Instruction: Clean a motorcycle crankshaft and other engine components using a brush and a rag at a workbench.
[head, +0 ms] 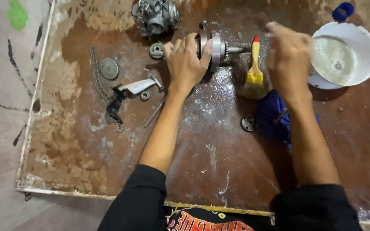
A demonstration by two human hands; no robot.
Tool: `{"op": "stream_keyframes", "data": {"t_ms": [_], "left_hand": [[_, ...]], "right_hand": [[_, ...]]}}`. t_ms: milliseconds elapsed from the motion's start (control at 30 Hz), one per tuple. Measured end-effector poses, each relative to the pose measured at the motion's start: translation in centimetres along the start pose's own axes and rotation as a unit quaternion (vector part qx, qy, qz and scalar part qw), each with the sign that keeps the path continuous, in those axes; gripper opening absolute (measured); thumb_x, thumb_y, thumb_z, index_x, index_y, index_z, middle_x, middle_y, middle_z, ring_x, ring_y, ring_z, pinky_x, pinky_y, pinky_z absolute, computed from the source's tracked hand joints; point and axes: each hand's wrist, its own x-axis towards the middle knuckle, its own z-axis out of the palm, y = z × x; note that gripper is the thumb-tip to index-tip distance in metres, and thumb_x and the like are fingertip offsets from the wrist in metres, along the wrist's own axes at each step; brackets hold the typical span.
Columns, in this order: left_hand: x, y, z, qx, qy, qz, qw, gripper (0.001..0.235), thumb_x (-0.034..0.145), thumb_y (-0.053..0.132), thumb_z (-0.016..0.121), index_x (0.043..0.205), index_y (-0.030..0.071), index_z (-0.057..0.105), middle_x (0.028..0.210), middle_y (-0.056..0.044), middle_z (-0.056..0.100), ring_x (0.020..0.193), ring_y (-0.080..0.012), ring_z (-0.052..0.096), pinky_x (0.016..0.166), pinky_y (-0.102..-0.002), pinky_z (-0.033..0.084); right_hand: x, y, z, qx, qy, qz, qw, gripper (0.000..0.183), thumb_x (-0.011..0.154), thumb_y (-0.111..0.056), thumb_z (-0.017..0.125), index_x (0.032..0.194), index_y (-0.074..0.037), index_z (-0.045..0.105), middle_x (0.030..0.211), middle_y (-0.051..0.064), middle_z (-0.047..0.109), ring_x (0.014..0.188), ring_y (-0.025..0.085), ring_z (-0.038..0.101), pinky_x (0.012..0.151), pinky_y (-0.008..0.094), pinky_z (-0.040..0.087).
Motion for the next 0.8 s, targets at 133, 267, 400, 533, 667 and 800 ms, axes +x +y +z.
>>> {"op": "stream_keyframes", "data": {"t_ms": [133, 267, 400, 533, 667, 800], "left_hand": [[-0.2, 0.0, -0.1, -0.023, 0.025, 0.022, 0.999, 0.067, 0.106, 0.059, 0.041, 0.111, -0.001, 0.068, 0.091, -0.016, 0.073, 0.088, -0.0281, 0.065, 0.094, -0.046, 0.034], [-0.3, -0.1, 0.1, -0.014, 0.014, 0.012, 1.000, 0.065, 0.105, 0.056, 0.040, 0.112, -0.002, 0.068, 0.089, -0.016, 0.073, 0.087, -0.0279, 0.064, 0.096, -0.046, 0.034], [-0.2, 0.0, 0.0, -0.017, 0.012, 0.008, 1.000, 0.064, 0.104, 0.056, 0.041, 0.112, -0.002, 0.068, 0.090, -0.016, 0.074, 0.088, -0.0284, 0.064, 0.095, -0.046, 0.033], [-0.1, -0.2, 0.2, -0.019, 0.016, 0.009, 1.000, 0.065, 0.104, 0.055, 0.041, 0.115, -0.004, 0.068, 0.090, -0.016, 0.073, 0.088, -0.0269, 0.064, 0.096, -0.046, 0.033], [-0.4, -0.4, 0.4, -0.021, 0.017, 0.009, 1.000, 0.064, 0.105, 0.056, 0.042, 0.115, -0.002, 0.068, 0.092, -0.016, 0.074, 0.089, -0.0270, 0.064, 0.097, -0.046, 0.033], [-0.1, -0.4, 0.8, -0.026, 0.006, -0.011, 1.000, 0.065, 0.102, 0.057, 0.042, 0.115, -0.002, 0.068, 0.090, -0.015, 0.074, 0.088, -0.0260, 0.064, 0.098, -0.047, 0.032]], "right_hand": [[-1.1, 1.0, 5.0, 0.107, -0.077, -0.044, 0.990, 0.028, 0.101, -0.001, 0.061, 0.127, 0.002, 0.069, 0.126, 0.023, 0.071, 0.111, 0.040, 0.070, 0.098, 0.044, 0.056], [0.0, 1.0, 6.2, 0.256, -0.123, 0.207, 0.936, 0.024, 0.109, -0.007, 0.054, 0.123, 0.003, 0.071, 0.101, 0.017, 0.074, 0.087, 0.028, 0.072, 0.077, 0.039, 0.057], [-0.1, 1.5, 4.8, 0.224, -0.073, 0.294, 0.926, 0.028, 0.109, -0.006, 0.049, 0.116, 0.003, 0.074, 0.090, 0.010, 0.075, 0.075, 0.014, 0.070, 0.069, 0.034, 0.056], [-1.0, 0.8, 4.1, 0.202, -0.172, 0.387, 0.883, 0.025, 0.110, -0.012, 0.054, 0.113, 0.001, 0.075, 0.081, 0.014, 0.071, 0.064, 0.020, 0.063, 0.057, 0.039, 0.049], [-1.0, -1.4, 3.0, 0.371, -0.107, 0.259, 0.885, 0.031, 0.111, -0.009, 0.049, 0.129, 0.000, 0.073, 0.098, 0.006, 0.074, 0.083, 0.008, 0.063, 0.073, 0.028, 0.051], [-1.2, 0.7, 5.6, 0.448, -0.119, 0.433, 0.773, 0.029, 0.110, -0.017, 0.050, 0.110, -0.001, 0.074, 0.092, 0.003, 0.078, 0.081, 0.008, 0.072, 0.076, 0.023, 0.059]]}}
